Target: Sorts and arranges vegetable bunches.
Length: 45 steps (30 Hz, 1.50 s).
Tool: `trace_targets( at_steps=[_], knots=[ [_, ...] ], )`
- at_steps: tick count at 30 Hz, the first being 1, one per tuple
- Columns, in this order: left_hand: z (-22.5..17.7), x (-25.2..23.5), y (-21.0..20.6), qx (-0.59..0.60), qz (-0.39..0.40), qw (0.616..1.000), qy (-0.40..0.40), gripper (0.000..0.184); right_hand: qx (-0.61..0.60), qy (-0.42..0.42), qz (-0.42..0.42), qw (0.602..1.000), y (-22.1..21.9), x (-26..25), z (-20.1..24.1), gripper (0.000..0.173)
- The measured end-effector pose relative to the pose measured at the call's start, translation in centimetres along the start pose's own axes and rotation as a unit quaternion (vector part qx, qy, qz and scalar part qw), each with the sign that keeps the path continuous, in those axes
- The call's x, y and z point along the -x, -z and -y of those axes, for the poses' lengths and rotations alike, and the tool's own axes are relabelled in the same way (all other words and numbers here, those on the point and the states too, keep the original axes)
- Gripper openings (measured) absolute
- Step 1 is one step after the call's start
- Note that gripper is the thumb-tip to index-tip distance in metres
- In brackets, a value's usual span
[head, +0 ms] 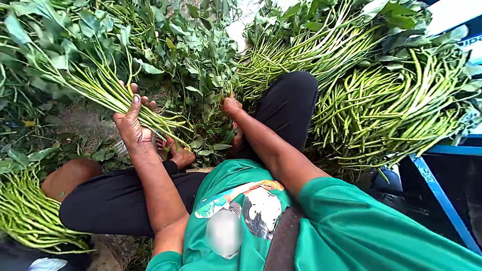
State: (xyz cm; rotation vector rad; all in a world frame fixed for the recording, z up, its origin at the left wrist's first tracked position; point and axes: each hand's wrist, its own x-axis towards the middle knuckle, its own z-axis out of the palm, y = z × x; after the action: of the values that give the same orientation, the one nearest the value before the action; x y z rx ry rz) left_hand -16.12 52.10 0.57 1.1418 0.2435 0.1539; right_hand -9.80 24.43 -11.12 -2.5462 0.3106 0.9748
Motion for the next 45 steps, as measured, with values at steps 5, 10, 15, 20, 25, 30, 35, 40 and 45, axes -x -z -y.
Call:
trace_targets(
  at_steps=[5, 10, 15, 20, 25, 30, 35, 40, 45],
  knots=[
    [7.8, -1.3, -0.4, 0.133, -0.108, 0.973, 0.158, 0.014, -0.048, 0.042, -0.064, 0.996, -0.8, -0.1, 0.4, 0.036],
    [9.9, -1.3, -1.1, 0.118, -0.097, 0.942, 0.299, 0.018, -0.193, 0.003, -0.049, 0.98, 0.3, -1.3, -0.8, 0.047],
    [7.9, -1.3, -2.1, -0.049, -0.087, 0.989, 0.112, 0.013, -0.226, -0.033, -0.034, 0.973, -0.6, -2.4, -0.7, 0.053],
    [8.3, -0.7, -0.8, 0.008, -0.03, 0.994, 0.105, 0.02, -0.182, -0.051, -0.018, 0.982, -1.4, -2.6, -0.7, 0.053],
    [10.1, -0.7, -0.3, 0.086, -0.004, 0.959, 0.268, 0.027, -0.223, 0.087, -0.029, 0.97, -1.8, -1.3, 1.5, 0.036],
    [10.0, -2.5, 0.6, -0.011, -0.075, 0.978, 0.194, 0.015, -0.262, 0.236, -0.026, 0.935, -2.8, 4.2, 4.4, 0.03],
    [9.7, -2.1, -0.2, -0.066, -0.085, 0.977, 0.186, 0.017, -0.191, 0.323, -0.004, 0.927, -4.5, 6.0, 5.1, 0.03],
    [10.1, -1.2, -1.0, -0.1, -0.091, 0.969, 0.208, 0.026, -0.173, 0.365, 0.008, 0.915, -5.1, 6.1, 5.1, 0.028],
    [9.6, -1.1, -1.2, -0.137, -0.106, 0.957, 0.234, 0.024, -0.395, 0.266, 0.073, 0.876, -5.1, 5.0, 5.9, 0.046]
  ],
)
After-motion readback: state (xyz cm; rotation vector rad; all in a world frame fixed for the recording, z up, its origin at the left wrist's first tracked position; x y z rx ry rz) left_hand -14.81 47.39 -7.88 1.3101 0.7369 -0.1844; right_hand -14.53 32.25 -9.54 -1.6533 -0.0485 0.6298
